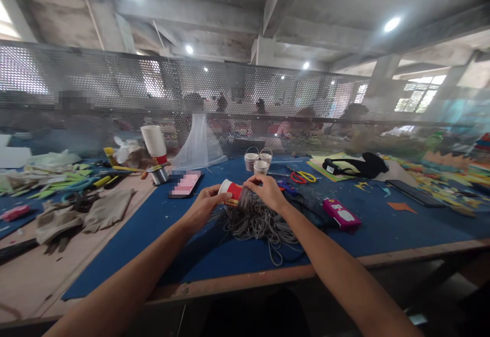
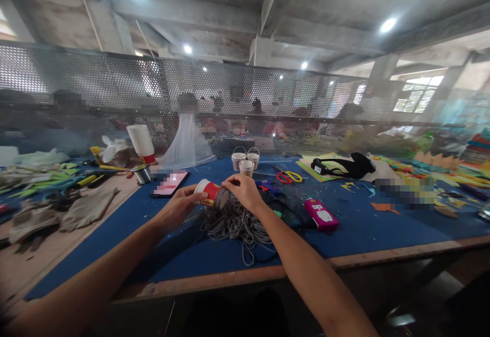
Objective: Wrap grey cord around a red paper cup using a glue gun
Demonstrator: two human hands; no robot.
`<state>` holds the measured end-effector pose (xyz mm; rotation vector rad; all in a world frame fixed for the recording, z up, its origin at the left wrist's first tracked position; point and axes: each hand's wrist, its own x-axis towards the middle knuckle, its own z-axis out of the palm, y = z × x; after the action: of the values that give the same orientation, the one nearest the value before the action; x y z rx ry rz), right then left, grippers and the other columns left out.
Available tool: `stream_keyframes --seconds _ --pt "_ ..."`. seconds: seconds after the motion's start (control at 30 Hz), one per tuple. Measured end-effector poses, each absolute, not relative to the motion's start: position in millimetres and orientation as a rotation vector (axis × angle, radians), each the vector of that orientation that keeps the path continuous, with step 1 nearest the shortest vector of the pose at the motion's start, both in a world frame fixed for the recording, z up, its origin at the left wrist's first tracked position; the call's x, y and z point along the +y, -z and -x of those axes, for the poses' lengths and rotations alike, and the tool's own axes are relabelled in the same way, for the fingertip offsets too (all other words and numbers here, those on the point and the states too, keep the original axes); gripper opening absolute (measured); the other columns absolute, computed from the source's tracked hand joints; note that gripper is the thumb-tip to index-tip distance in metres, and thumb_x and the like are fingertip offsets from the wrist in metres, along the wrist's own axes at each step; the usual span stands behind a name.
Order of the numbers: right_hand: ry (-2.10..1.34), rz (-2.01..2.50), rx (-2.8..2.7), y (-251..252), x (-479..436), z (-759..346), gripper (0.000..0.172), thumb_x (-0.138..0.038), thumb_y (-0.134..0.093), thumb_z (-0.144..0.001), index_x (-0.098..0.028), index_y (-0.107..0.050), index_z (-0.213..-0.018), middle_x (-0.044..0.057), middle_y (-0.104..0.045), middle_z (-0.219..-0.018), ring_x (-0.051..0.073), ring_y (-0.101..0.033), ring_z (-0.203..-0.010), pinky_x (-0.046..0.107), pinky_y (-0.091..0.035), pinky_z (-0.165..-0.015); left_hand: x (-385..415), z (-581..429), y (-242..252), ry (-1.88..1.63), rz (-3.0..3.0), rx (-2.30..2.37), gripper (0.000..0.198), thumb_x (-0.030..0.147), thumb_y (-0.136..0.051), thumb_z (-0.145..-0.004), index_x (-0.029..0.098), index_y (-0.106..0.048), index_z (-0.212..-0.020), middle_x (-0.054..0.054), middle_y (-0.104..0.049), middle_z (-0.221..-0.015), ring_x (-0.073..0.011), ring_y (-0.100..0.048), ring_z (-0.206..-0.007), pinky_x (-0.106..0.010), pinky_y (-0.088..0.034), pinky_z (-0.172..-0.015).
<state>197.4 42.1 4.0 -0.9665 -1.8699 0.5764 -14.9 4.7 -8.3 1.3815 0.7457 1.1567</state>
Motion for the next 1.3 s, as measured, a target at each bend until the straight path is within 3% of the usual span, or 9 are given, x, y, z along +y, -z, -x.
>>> stream_keyframes --seconds 0.2,0.4,0.57,0.9,1.03,1.17,1.3 --pt "-0.552 0.961 -1.834 1 48 -199 0.024 -0.038 -0.06 -0.088 -0.018 -0.073 -0.085 0.003 -0.073 -0.083 0.018 -0.065 -0.078 0.027 -0.047 -0.074 8 14 9 -1.202 -1.35 0.721 0.024 0.03 -0.077 -0.073 0.016 -0.077 -0.093 -0.007 -0.075 -0.089 -0.0203 -0.065 -0.08 -0.03 -0.046 -0.08" --pt "-0.701 0.881 -1.821 5 49 -198 0.044 -0.051 -0.041 -0.097 -0.018 -0.069 -0.103 0.006 -0.072 -0.095 0.019 -0.067 -0.088 0.03 -0.05 -0.081 11 15 9 -1.301 -1.336 0.729 0.031 0.033 -0.076 -0.074 0.017 -0.076 -0.101 -0.009 -0.075 -0.098 -0.0225 -0.065 -0.088 -0.032 -0.045 -0.083" --pt "-0.717 0.893 -1.887 7 46 -194 0.048 -0.054 -0.062 -0.086 -0.018 -0.061 -0.117 0.008 -0.069 -0.109 0.02 -0.064 -0.099 0.032 -0.048 -0.088 15 17 14 -1.322 -1.304 0.713 0.031 0.031 -0.075 -0.075 0.017 -0.075 -0.102 -0.009 -0.075 -0.099 -0.0236 -0.065 -0.092 -0.034 -0.044 -0.086" --pt "-0.639 0.789 -1.921 4 39 -192 0.051 -0.047 -0.074 -0.078 -0.018 -0.059 -0.118 0.008 -0.065 -0.115 0.019 -0.063 -0.1 0.033 -0.049 -0.092 12 17 8 -1.309 -1.253 0.731 0.028 0.032 -0.07 -0.077 0.016 -0.074 -0.099 -0.009 -0.075 -0.095 -0.0262 -0.066 -0.092 -0.036 -0.046 -0.084" --pt "-0.573 0.74 -1.941 5 37 -191 0.053 -0.044 -0.077 -0.077 -0.02 -0.059 -0.12 0.008 -0.064 -0.117 0.019 -0.063 -0.102 0.033 -0.048 -0.095 13 18 10 -1.323 -1.248 0.78 0.026 0.032 -0.073 -0.075 0.017 -0.074 -0.097 -0.008 -0.075 -0.092 -0.0229 -0.065 -0.087 -0.033 -0.046 -0.083" --pt "-0.561 0.741 -1.969 2 33 -192 0.042 -0.043 -0.067 -0.086 -0.022 -0.059 -0.122 0.008 -0.064 -0.121 0.019 -0.062 -0.106 0.034 -0.046 -0.097 15 18 12 -1.353 -1.244 0.831 0.023 0.032 -0.076 -0.072 0.017 -0.074 -0.089 -0.006 -0.074 -0.085 -0.0199 -0.064 -0.079 -0.031 -0.045 -0.078" --pt "-0.49 0.755 -1.935 -1 33 -193 0.024 -0.035 -0.052 -0.096 -0.023 -0.064 -0.113 0.006 -0.066 -0.116 0.018 -0.061 -0.107 0.032 -0.045 -0.097 13 16 10 -1.34 -1.255 0.817 0.022 0.033 -0.076 -0.072 0.017 -0.075 -0.087 -0.005 -0.074 -0.085 -0.0184 -0.062 -0.077 -0.029 -0.044 -0.076"
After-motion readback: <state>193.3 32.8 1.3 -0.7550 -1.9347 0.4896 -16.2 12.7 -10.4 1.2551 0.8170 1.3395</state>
